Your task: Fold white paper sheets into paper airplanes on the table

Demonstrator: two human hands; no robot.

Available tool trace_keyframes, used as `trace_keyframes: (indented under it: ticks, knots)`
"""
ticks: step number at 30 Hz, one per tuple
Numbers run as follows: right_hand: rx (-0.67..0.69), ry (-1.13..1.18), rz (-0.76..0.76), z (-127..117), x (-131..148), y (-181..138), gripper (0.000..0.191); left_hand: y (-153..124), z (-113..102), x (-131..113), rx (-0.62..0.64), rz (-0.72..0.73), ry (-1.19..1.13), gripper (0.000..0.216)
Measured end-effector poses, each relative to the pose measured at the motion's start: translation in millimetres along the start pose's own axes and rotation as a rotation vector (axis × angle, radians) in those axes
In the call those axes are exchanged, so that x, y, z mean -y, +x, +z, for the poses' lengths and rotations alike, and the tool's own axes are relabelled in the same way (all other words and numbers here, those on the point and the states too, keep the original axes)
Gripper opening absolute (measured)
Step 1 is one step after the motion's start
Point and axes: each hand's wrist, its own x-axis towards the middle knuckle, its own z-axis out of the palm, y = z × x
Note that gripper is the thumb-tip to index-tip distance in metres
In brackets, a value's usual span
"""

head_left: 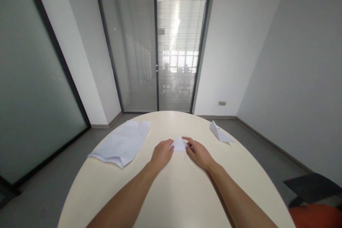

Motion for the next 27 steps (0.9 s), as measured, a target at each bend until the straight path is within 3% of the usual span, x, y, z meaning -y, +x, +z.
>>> trace_keyframes:
  ticks: [16, 27]
  knots:
    - [0.006, -0.016, -0.068, 4.6, -2.7, 1.2, 0.05, -1.3, 4.8, 3.3, 0.0, 0.042, 0.016, 0.032]
    - [0.014, -0.041, -0.123, 6.4, -2.2, 1.9, 0.039, 1.0, 5.0, 3.3, 0.032, 0.039, 0.048, 0.035]
